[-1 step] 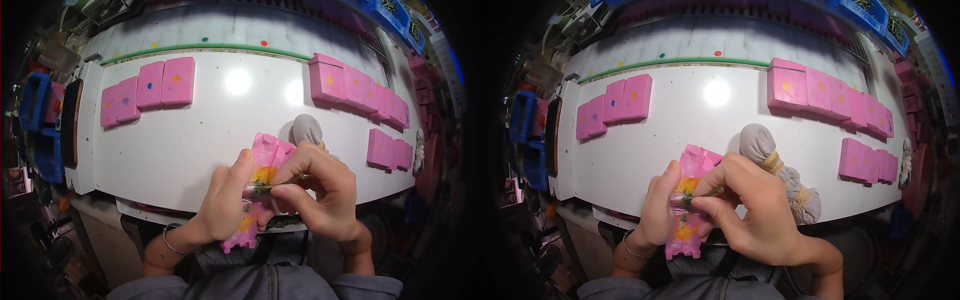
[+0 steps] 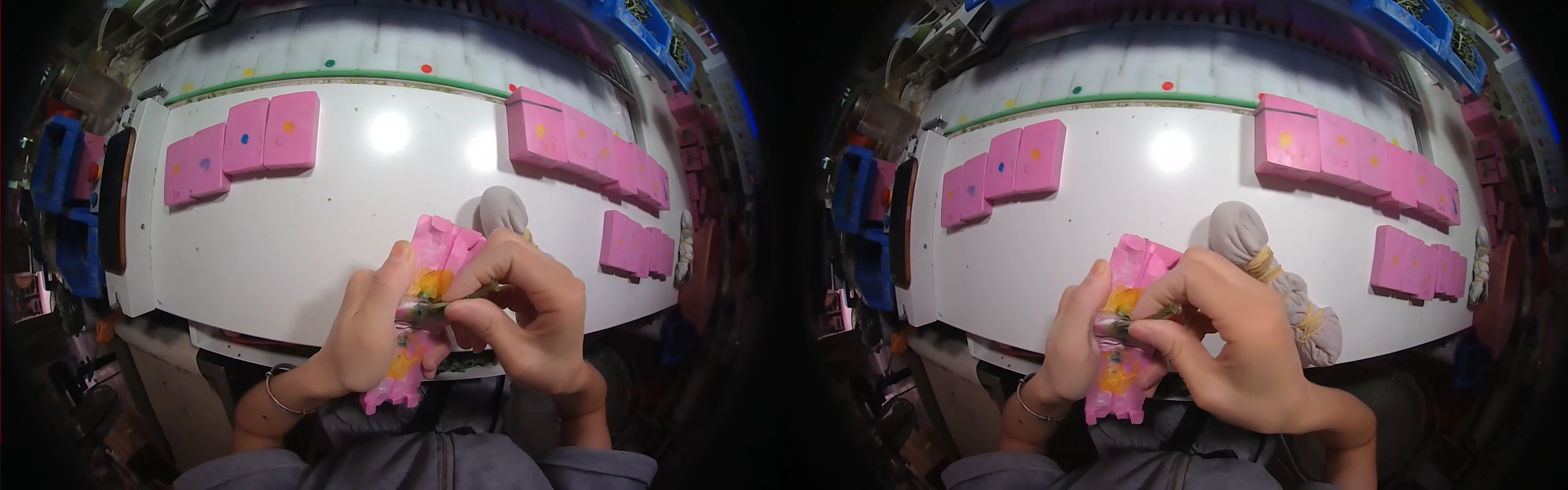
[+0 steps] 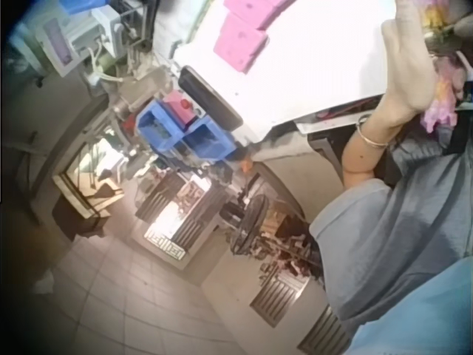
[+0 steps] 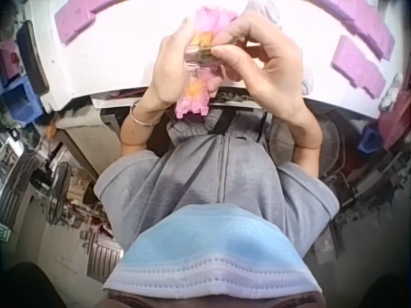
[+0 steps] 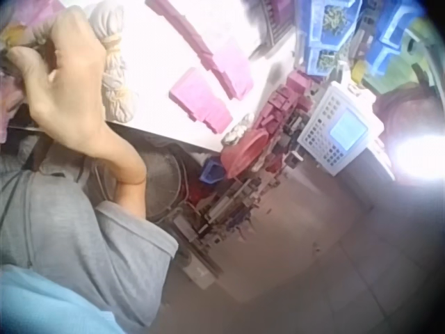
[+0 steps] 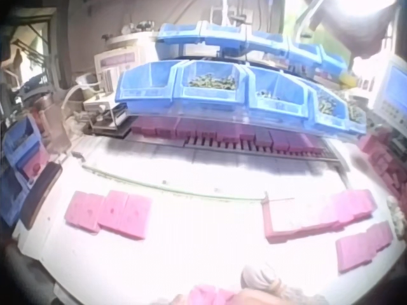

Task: The person opens pink rectangular molds to remove small green clover-shaped items. They wipe the molds with a cloth and place the clover items into blue bins. The person also handles a bundle of clover items, separating them and placing them into the bins.

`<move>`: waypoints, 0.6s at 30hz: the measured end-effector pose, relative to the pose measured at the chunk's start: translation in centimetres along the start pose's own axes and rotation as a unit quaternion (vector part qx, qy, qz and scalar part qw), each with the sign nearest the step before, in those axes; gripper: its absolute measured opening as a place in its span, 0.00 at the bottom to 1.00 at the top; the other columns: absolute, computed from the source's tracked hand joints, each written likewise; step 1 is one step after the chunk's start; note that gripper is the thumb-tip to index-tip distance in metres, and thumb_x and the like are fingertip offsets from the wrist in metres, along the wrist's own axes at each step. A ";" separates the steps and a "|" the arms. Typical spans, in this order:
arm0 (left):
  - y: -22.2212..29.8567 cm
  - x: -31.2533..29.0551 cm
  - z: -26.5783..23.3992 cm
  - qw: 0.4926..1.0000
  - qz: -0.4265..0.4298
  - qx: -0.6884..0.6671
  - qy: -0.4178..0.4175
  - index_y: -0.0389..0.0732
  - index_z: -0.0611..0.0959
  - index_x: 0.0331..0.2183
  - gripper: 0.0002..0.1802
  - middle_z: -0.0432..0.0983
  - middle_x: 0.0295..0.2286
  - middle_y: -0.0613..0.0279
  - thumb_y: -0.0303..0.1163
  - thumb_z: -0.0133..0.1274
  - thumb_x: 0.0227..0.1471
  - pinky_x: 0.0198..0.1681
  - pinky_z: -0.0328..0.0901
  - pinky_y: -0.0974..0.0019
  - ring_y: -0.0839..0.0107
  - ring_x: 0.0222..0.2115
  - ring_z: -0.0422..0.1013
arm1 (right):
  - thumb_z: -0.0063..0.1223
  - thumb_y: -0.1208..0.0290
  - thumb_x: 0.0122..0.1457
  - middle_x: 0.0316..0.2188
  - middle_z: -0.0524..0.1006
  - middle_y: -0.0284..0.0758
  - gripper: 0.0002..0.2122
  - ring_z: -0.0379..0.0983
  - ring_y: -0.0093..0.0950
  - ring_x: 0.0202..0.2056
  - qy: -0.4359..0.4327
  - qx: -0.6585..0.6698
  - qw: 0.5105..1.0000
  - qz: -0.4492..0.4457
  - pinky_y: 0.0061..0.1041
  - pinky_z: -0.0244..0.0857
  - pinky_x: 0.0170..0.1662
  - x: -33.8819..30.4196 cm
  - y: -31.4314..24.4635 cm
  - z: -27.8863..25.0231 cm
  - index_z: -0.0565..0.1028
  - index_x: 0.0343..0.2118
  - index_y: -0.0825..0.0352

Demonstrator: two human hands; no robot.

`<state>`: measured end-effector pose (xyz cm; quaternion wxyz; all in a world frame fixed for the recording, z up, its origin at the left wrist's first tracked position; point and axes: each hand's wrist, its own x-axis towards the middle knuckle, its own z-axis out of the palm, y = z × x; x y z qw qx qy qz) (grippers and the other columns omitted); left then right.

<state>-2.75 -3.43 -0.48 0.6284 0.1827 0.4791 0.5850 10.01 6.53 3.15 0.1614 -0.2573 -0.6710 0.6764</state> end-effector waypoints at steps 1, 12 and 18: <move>0.2 0.0 0.1 1.000 -0.007 -0.017 -0.006 0.31 0.76 0.22 0.32 0.71 0.15 0.59 0.44 0.25 0.61 0.19 0.62 0.73 0.77 0.15 0.66 | 0.55 0.86 0.48 0.25 0.68 0.33 0.04 0.68 0.17 0.22 -0.003 -0.030 0.999 -0.013 0.14 0.65 0.24 0.1 0.1 0.0 0.72 0.27 0.74; 0.6 0.1 0.3 0.996 -0.053 -0.068 -0.018 0.30 0.74 0.25 0.33 0.70 0.16 0.55 0.48 0.24 0.61 0.16 0.63 0.71 0.71 0.12 0.67 | 0.54 0.89 0.45 0.24 0.68 0.36 0.08 0.69 0.22 0.22 0.001 -0.117 0.987 -0.109 0.17 0.63 0.23 0.1 0.4 0.1 0.71 0.28 0.72; 0.5 0.2 -0.4 0.947 -0.163 -0.257 -0.100 0.29 0.73 0.30 0.35 0.71 0.18 0.52 0.52 0.23 0.60 0.15 0.64 0.68 0.68 0.12 0.68 | 0.51 0.90 0.46 0.26 0.68 0.37 0.07 0.68 0.21 0.24 0.013 -0.092 0.989 -0.117 0.17 0.61 0.23 -0.2 0.1 0.5 0.70 0.28 0.73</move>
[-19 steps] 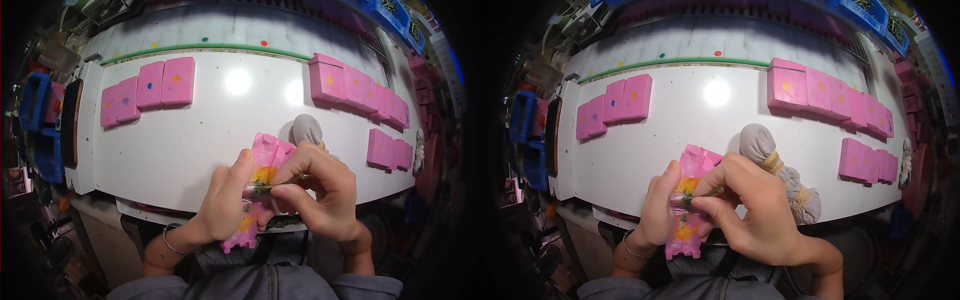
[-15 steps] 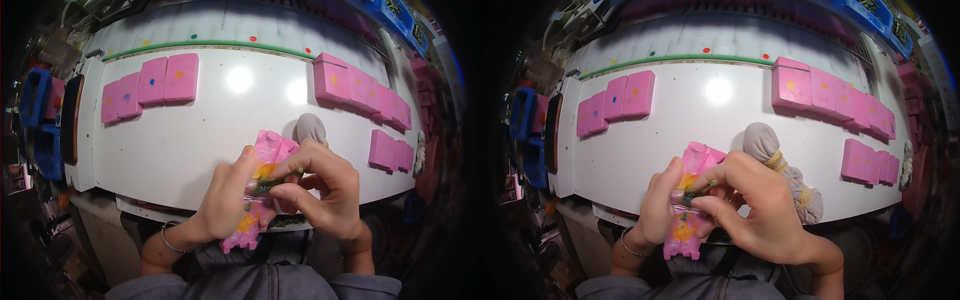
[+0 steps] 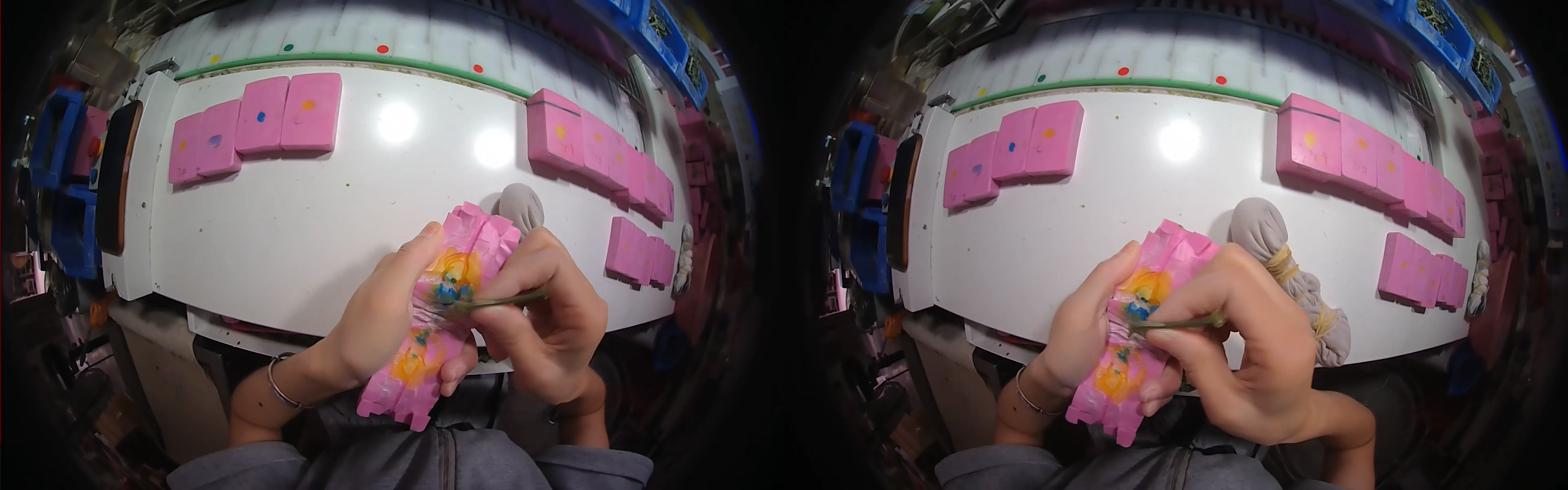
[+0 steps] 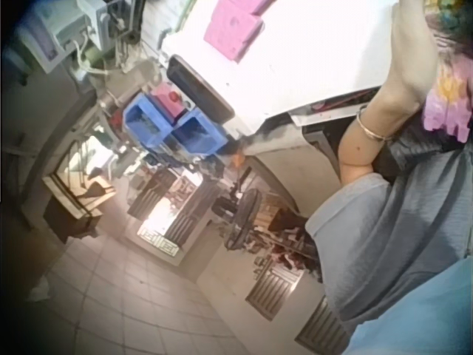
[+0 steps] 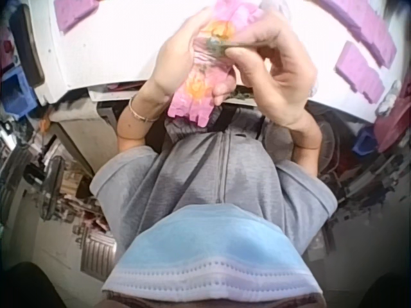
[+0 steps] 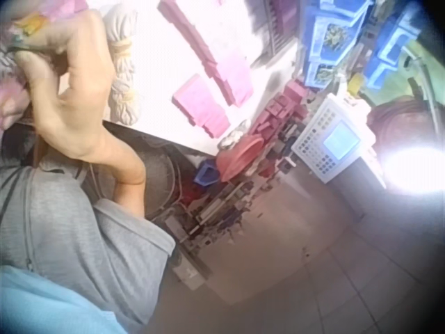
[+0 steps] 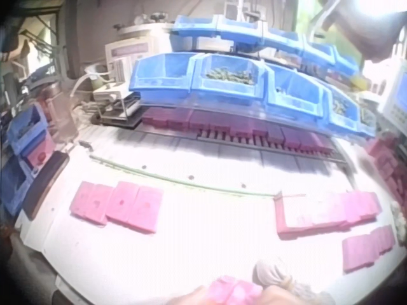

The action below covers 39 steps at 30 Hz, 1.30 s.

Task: The person opens pink rectangular molds to remove small green clover-shaped items. They wipe the molds with a cloth and place the clover items into blue bins. The person also handles a bundle of clover items, separating them and placing them into the bins.

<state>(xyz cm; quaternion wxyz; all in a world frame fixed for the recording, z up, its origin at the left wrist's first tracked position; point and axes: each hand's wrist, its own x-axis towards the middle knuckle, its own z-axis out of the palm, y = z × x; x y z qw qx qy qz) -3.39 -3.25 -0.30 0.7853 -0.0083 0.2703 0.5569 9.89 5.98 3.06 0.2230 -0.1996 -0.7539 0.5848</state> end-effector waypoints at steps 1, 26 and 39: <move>0.1 0.0 0.0 0.999 -0.022 -0.041 -0.014 0.29 0.73 0.32 0.36 0.71 0.19 0.52 0.54 0.23 0.59 0.16 0.64 0.68 0.68 0.12 0.67 | 0.50 0.90 0.48 0.27 0.68 0.37 0.06 0.68 0.20 0.24 0.016 0.066 0.998 0.000 0.16 0.62 0.23 -0.1 0.0 0.0 0.70 0.28 0.73; -1.9 -2.0 2.5 0.757 0.431 0.475 0.123 0.32 0.79 0.31 0.10 0.72 0.28 0.56 0.16 0.57 0.41 0.34 0.66 0.73 0.72 0.29 0.70 | 0.55 0.90 0.45 0.30 0.73 0.44 0.13 0.71 0.24 0.27 0.081 0.009 0.991 -0.106 0.16 0.66 0.29 -2.8 0.4 -0.4 0.72 0.36 0.76; -1.7 -1.8 1.5 0.799 0.391 0.438 0.130 0.31 0.80 0.27 0.06 0.73 0.26 0.57 0.15 0.55 0.40 0.32 0.64 0.75 0.75 0.27 0.69 | 0.54 0.79 0.51 0.19 0.71 0.36 0.03 0.66 0.27 0.16 0.052 -0.255 0.963 -0.075 0.23 0.59 0.19 -3.0 -0.2 0.0 0.75 0.29 0.70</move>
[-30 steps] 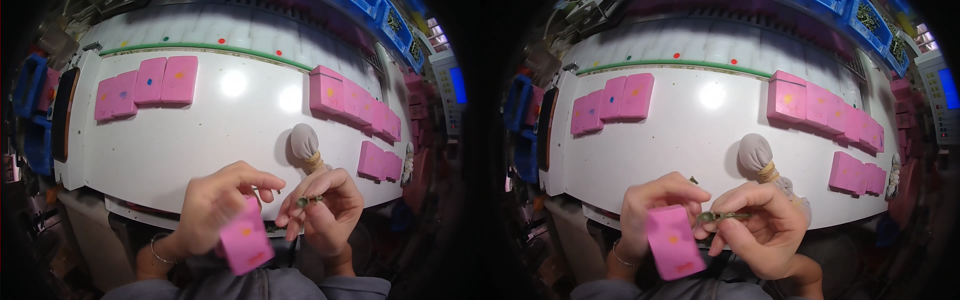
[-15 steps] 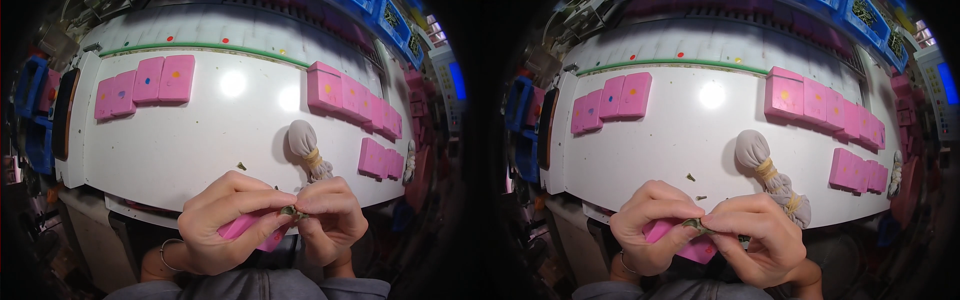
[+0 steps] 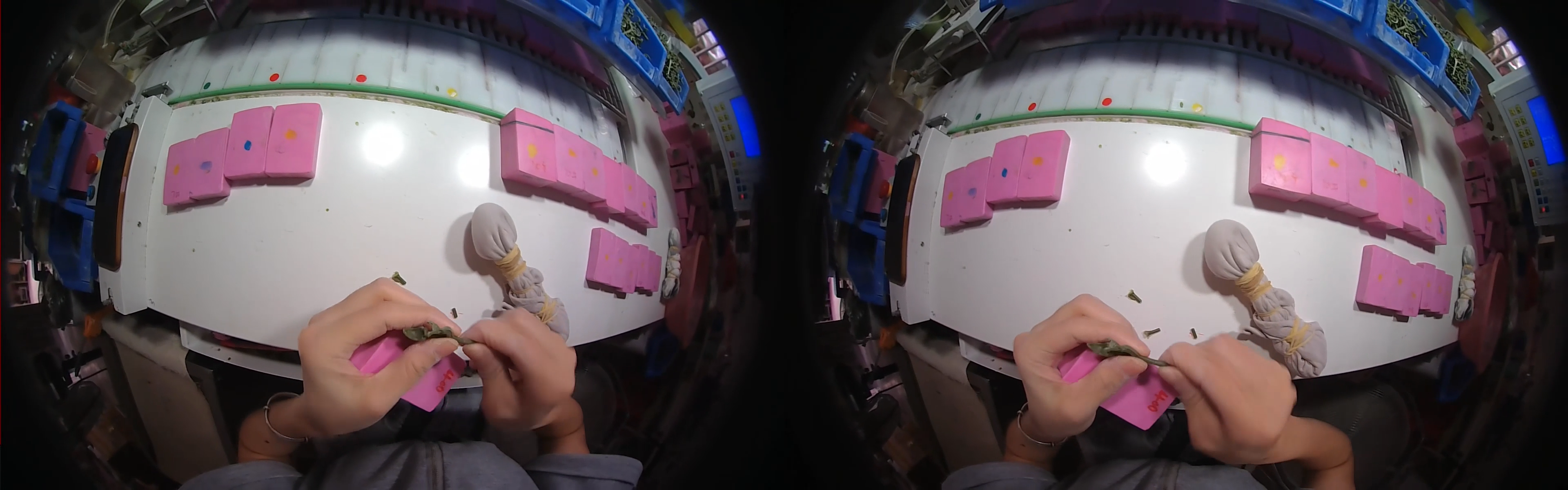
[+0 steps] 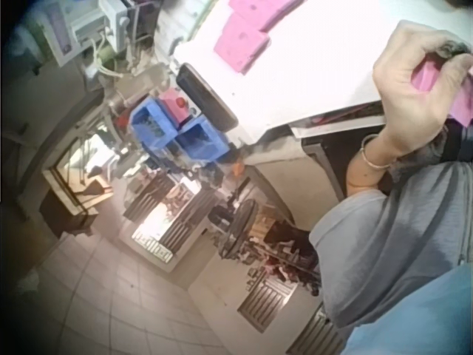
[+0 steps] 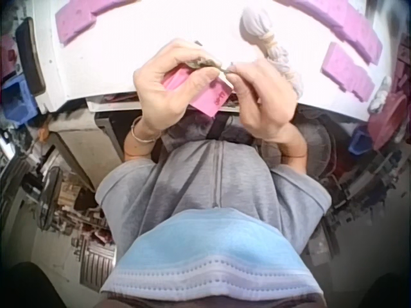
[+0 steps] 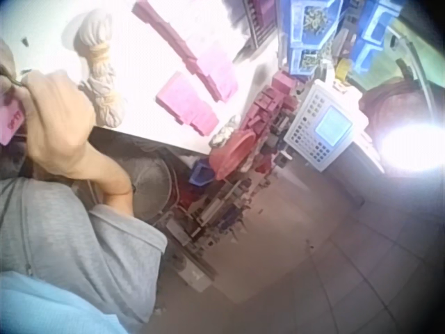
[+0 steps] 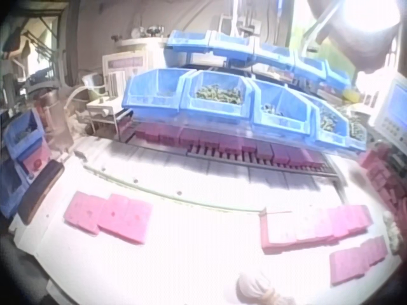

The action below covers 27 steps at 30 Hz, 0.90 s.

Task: The person opens pink rectangular molds to remove small green clover-shaped items. They wipe the molds with a cloth and place the clover items into blue bins. The person also handles a bundle of clover items, separating them and placing them into the bins.

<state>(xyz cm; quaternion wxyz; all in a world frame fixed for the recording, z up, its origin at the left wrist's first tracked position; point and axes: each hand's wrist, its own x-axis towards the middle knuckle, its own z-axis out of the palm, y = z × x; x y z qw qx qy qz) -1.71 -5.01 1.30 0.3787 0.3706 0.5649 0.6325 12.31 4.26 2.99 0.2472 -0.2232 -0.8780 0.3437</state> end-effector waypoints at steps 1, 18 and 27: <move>-0.1 0.0 -0.3 1.000 0.000 0.015 -0.005 0.31 0.80 0.27 0.06 0.73 0.26 0.57 0.15 0.55 0.40 0.32 0.64 0.75 0.75 0.27 0.69 | 0.52 0.78 0.53 0.19 0.71 0.36 0.03 0.66 0.28 0.17 -0.042 0.091 0.993 0.067 0.23 0.59 0.20 0.1 0.1 -0.1 0.75 0.29 0.70; 0.6 2.3 -2.3 0.986 -0.041 -0.064 0.147 0.34 0.79 0.38 0.12 0.72 0.26 0.65 0.21 0.55 0.48 0.28 0.65 0.77 0.77 0.25 0.69 | 0.47 0.69 0.59 0.16 0.71 0.31 0.10 0.63 0.15 0.17 -0.168 0.184 0.964 0.093 0.16 0.56 0.21 12.4 -0.1 -1.8 0.75 0.33 0.72; -1.8 3.6 -3.0 0.900 -0.198 -0.376 0.099 0.34 0.68 0.47 0.46 0.73 0.30 0.56 0.69 0.23 0.51 0.32 0.69 0.67 0.67 0.27 0.71 | 0.57 0.70 0.50 0.36 0.72 0.37 0.15 0.66 0.36 0.41 -0.153 0.036 0.960 -0.231 0.31 0.62 0.43 9.2 -0.1 1.5 0.71 0.42 0.66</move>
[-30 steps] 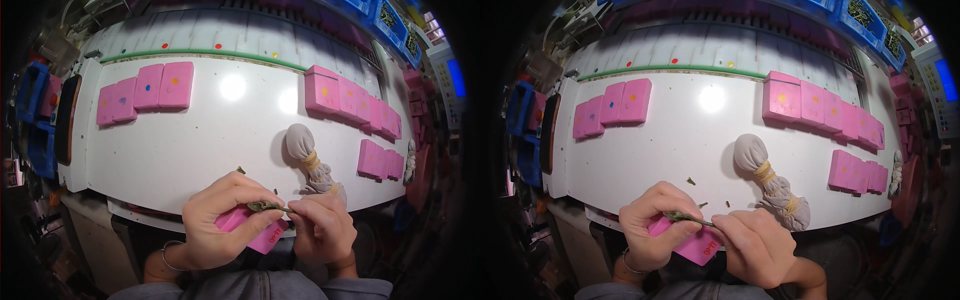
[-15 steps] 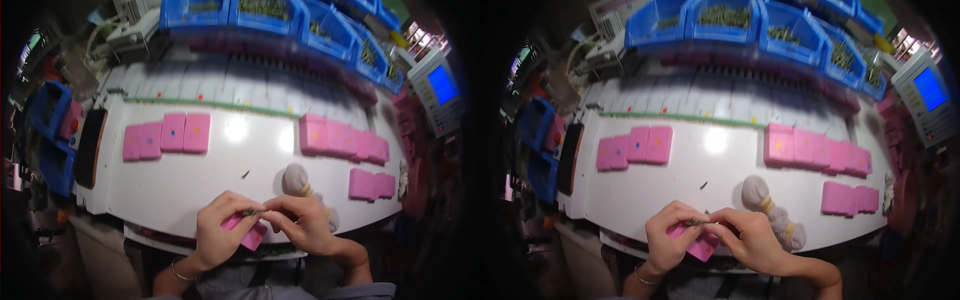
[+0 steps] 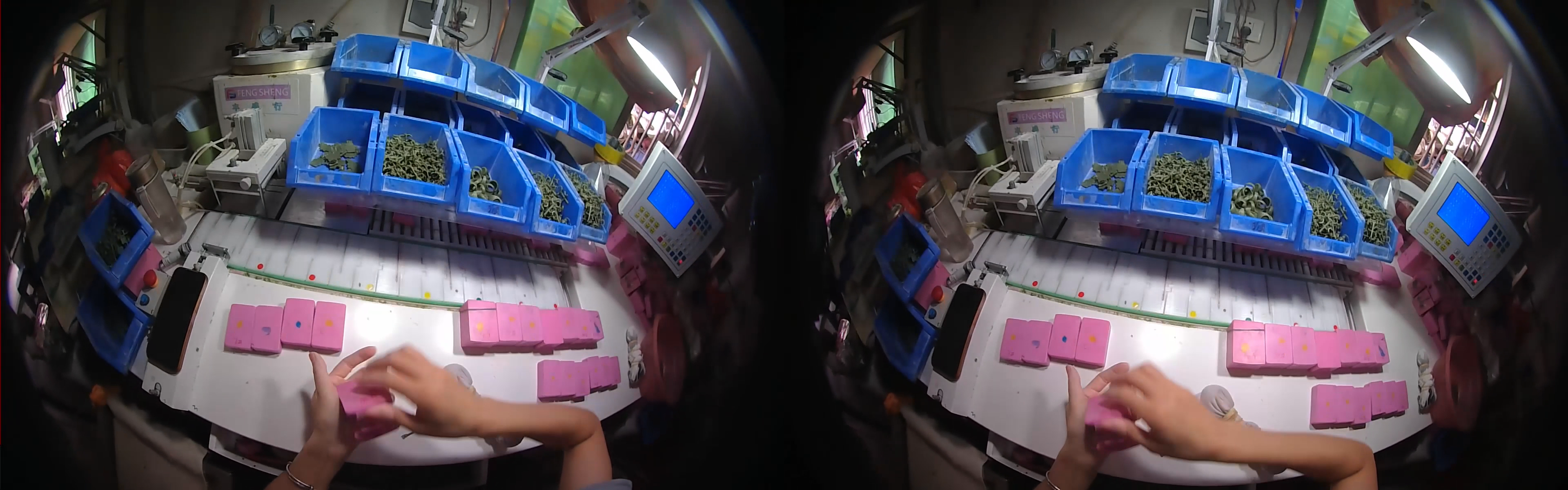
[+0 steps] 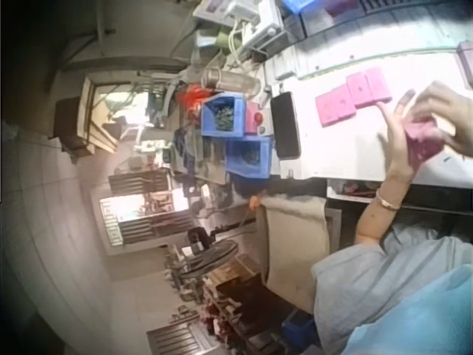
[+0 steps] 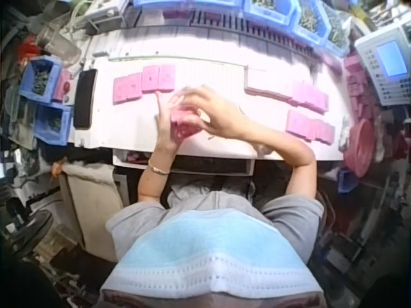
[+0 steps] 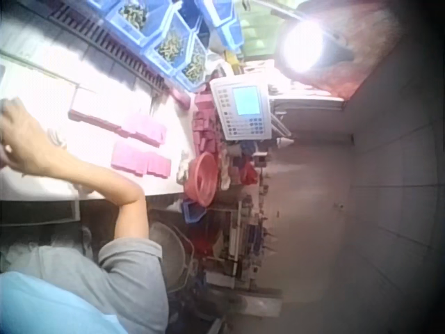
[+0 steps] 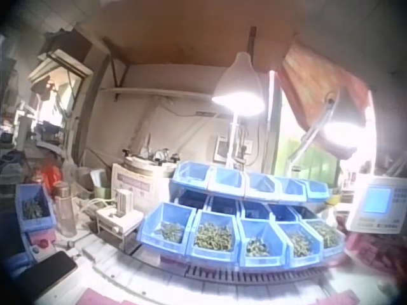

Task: The person opens pink rectangular molds to remove small green clover-shaped items. They wipe the molds with a cloth and place the clover items into blue bins. The person also handles a bundle of clover items, separating them and placing them into the bins.

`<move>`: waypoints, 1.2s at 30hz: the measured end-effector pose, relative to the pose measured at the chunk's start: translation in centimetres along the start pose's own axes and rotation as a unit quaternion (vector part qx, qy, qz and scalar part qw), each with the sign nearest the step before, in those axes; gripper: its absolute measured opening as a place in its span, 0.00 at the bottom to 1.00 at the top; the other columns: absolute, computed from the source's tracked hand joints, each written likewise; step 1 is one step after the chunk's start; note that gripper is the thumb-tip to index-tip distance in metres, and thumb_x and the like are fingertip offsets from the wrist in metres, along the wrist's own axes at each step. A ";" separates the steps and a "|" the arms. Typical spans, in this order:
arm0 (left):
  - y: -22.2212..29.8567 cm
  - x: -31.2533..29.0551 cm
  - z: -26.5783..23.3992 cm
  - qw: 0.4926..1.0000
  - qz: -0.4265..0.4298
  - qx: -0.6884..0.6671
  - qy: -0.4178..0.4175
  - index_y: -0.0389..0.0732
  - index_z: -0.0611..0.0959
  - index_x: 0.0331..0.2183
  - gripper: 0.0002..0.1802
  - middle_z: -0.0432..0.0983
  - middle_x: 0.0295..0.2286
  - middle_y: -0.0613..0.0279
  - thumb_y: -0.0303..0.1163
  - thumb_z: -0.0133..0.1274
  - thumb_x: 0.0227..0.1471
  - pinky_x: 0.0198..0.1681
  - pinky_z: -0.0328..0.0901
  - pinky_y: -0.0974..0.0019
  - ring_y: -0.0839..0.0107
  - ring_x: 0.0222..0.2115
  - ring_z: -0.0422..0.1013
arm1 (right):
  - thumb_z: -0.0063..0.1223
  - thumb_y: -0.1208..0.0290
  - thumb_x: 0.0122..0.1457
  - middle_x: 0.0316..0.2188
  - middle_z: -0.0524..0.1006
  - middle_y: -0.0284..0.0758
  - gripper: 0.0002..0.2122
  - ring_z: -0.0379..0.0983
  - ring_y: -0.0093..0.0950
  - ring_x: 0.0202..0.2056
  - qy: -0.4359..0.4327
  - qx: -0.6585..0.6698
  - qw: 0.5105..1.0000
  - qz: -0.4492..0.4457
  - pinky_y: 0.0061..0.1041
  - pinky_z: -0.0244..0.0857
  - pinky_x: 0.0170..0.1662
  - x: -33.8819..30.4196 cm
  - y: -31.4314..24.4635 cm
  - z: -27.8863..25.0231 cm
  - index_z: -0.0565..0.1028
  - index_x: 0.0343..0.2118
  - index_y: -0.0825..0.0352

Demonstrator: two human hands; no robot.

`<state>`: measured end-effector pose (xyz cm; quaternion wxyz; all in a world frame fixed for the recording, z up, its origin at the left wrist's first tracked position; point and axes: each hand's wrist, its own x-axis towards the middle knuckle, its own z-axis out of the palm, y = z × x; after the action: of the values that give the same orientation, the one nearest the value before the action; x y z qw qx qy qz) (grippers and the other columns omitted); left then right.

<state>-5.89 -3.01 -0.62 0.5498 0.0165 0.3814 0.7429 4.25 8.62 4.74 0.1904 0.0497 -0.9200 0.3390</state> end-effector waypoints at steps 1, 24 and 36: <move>-0.2 0.3 0.6 0.999 -0.008 -0.030 -0.012 0.34 0.65 0.52 0.49 0.74 0.33 0.50 0.69 0.19 0.50 0.34 0.69 0.66 0.65 0.28 0.72 | 0.56 0.71 0.51 0.36 0.71 0.38 0.14 0.66 0.37 0.40 0.007 0.004 1.000 -0.006 0.30 0.62 0.42 -0.9 -0.2 0.7 0.71 0.40 0.67; -4.4 0.7 1.6 0.995 0.022 0.090 -0.047 0.45 0.60 0.43 0.23 0.63 0.15 0.57 0.51 0.18 0.60 0.12 0.60 0.69 0.71 0.10 0.60 | 0.44 0.91 0.35 0.53 0.61 0.50 0.33 0.65 0.43 0.43 0.084 -0.131 0.964 0.214 0.35 0.60 0.47 -9.4 -1.8 -0.4 0.62 0.53 0.74; -6.3 2.5 0.9 0.845 0.330 0.420 0.027 0.37 0.64 0.45 0.22 0.68 0.27 0.54 0.42 0.22 0.62 0.28 0.65 0.70 0.70 0.21 0.68 | 0.49 0.88 0.38 0.55 0.62 0.47 0.31 0.66 0.39 0.41 0.112 -0.165 0.969 0.146 0.30 0.62 0.45 -8.9 -1.4 2.2 0.66 0.52 0.69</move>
<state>-1.41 0.23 -4.66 0.2022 0.3506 0.6435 0.6497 12.09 5.79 0.63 0.2465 -0.1552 -0.9334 0.2097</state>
